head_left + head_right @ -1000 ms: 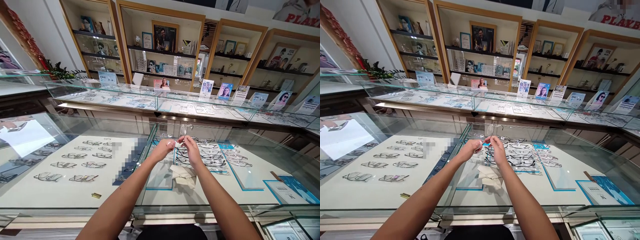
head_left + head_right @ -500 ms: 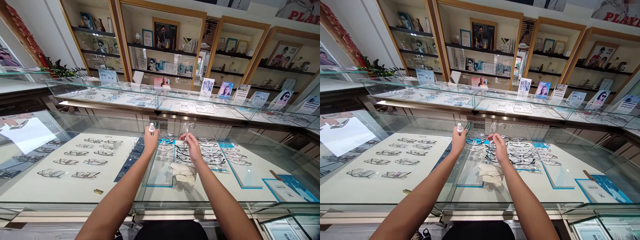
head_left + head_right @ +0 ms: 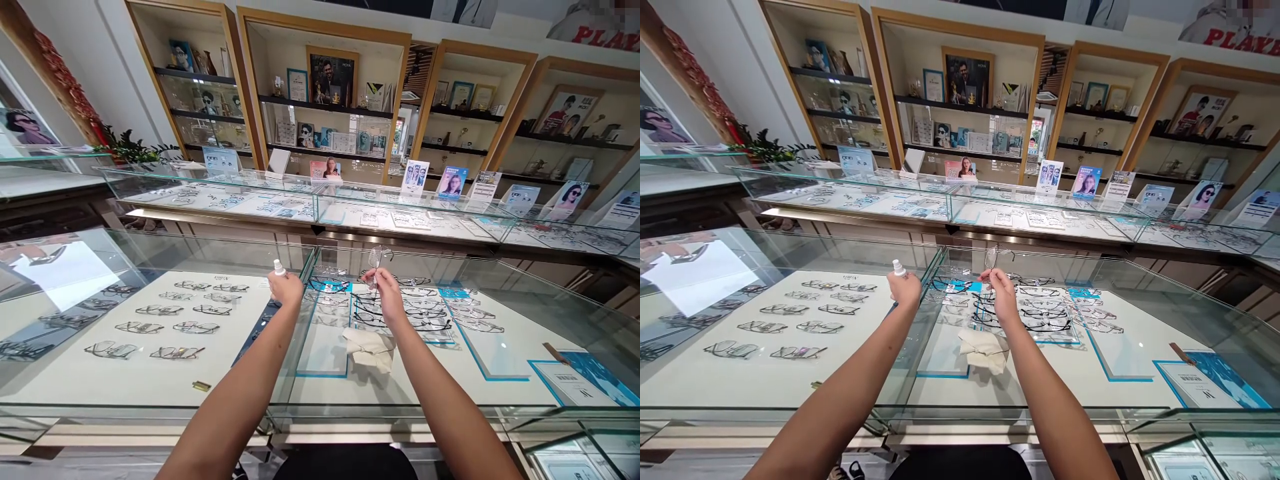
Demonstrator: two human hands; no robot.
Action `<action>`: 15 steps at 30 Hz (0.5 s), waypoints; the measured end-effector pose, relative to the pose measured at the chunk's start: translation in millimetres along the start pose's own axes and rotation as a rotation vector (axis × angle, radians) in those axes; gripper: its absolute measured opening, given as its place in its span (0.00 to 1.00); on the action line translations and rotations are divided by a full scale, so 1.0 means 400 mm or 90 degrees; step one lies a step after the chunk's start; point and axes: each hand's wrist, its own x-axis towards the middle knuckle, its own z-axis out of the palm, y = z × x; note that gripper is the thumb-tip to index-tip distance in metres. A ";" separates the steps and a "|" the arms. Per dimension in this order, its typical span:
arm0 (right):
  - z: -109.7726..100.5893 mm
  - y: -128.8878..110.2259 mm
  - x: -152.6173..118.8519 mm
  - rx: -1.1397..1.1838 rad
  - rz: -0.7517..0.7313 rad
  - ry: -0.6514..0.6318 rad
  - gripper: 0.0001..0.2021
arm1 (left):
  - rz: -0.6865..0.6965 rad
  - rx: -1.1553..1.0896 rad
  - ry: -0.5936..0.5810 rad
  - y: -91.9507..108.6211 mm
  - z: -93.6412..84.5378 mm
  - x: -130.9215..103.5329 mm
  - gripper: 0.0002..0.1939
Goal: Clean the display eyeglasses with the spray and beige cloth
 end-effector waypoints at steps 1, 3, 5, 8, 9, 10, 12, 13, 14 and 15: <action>0.000 -0.001 -0.001 0.003 0.000 0.000 0.14 | 0.002 0.003 0.003 0.003 -0.001 -0.003 0.15; 0.000 -0.004 -0.001 0.003 0.000 -0.001 0.13 | 0.007 0.004 0.008 0.010 -0.004 -0.009 0.19; -0.001 -0.006 -0.001 0.001 -0.001 -0.002 0.13 | 0.013 0.002 0.013 0.015 -0.007 -0.015 0.24; -0.004 -0.007 0.001 0.008 0.000 0.002 0.13 | 0.024 -0.003 0.010 0.023 -0.012 -0.025 0.29; -0.005 -0.007 0.002 0.009 -0.001 0.002 0.12 | 0.028 -0.006 0.011 0.026 -0.015 -0.027 0.29; -0.005 -0.008 0.002 0.009 -0.002 0.003 0.12 | 0.031 -0.008 0.014 0.031 -0.019 -0.029 0.30; -0.006 -0.009 0.002 0.007 -0.004 0.004 0.12 | 0.042 -0.011 0.035 0.048 -0.034 -0.034 0.33; -0.007 -0.009 0.003 0.005 -0.005 0.006 0.12 | 0.068 -0.019 0.058 0.060 -0.044 -0.037 0.35; -0.008 -0.010 0.004 0.004 -0.005 0.010 0.12 | 0.111 -0.032 0.086 0.074 -0.057 -0.042 0.36; -0.009 -0.009 0.006 0.004 -0.006 0.016 0.12 | 0.181 -0.055 0.121 0.090 -0.071 -0.051 0.36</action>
